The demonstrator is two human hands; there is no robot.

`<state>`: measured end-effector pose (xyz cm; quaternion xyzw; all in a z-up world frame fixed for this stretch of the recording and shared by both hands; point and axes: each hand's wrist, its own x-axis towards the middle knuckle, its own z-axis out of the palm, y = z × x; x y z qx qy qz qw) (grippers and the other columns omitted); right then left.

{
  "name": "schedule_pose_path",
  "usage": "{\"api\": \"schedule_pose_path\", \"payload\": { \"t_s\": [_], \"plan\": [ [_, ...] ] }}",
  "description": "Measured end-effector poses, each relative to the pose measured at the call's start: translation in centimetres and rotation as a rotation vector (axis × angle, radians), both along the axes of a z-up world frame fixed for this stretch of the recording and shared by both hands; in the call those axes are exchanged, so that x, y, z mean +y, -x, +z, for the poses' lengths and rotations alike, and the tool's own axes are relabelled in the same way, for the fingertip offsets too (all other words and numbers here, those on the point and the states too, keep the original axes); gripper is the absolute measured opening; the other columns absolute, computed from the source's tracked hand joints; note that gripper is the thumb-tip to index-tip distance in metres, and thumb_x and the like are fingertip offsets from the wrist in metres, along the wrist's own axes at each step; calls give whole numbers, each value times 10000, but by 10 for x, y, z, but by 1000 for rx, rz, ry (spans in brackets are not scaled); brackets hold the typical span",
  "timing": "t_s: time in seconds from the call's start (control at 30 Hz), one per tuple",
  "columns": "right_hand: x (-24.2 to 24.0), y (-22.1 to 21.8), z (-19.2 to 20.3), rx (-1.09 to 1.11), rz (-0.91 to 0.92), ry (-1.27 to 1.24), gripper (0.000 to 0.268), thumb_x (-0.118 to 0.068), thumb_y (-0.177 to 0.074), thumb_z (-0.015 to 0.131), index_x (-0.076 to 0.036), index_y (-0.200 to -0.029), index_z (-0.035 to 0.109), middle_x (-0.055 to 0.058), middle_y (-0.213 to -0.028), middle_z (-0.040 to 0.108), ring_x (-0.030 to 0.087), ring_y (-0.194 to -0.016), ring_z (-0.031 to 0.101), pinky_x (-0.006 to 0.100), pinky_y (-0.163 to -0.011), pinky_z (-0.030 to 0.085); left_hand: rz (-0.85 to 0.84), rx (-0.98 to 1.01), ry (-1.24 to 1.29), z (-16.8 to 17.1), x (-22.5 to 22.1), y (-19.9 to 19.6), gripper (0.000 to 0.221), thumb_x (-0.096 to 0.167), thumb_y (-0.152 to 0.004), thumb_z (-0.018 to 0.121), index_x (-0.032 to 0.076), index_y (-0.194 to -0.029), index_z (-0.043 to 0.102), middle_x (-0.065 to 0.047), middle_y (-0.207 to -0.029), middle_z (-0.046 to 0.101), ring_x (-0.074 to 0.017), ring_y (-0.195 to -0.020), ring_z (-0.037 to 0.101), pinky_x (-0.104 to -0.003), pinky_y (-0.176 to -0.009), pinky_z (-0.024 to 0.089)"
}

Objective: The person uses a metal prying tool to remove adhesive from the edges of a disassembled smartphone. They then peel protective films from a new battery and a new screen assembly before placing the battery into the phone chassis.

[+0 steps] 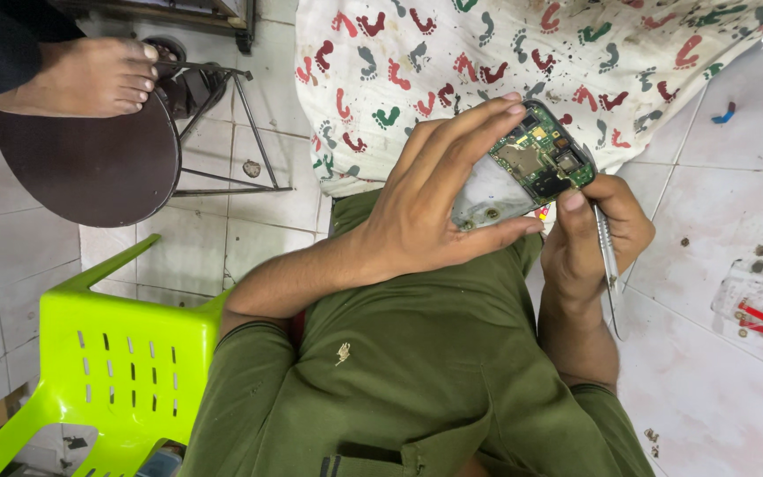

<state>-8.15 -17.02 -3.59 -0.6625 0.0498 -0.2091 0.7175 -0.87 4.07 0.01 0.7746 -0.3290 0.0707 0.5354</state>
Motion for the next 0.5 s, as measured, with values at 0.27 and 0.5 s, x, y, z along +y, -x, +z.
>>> {"api": "schedule_pose_path", "payload": {
  "t_s": [0.27, 0.5],
  "plan": [
    [-4, -5, 8, 52, 103, -263, 163, -53, -1069, 661, 101, -1119, 653, 119, -999, 700, 133, -890, 644, 246, -895, 518, -89, 226, 103, 18, 10, 2, 749, 249, -997, 845, 88, -1561, 379, -99, -1554, 470, -225, -1422, 498, -334, -1201, 416],
    [0, -12, 7, 82, 100, -244, 197, -73, -1061, 681, 105, -1144, 659, 129, -1038, 713, 140, -918, 658, 250, -919, 522, -138, 465, 231, 17, 16, -11, 434, 147, -1165, 601, 71, -1557, 428, -108, -1468, 590, -132, -1172, 668, -254, -1008, 590]
  ]
}}
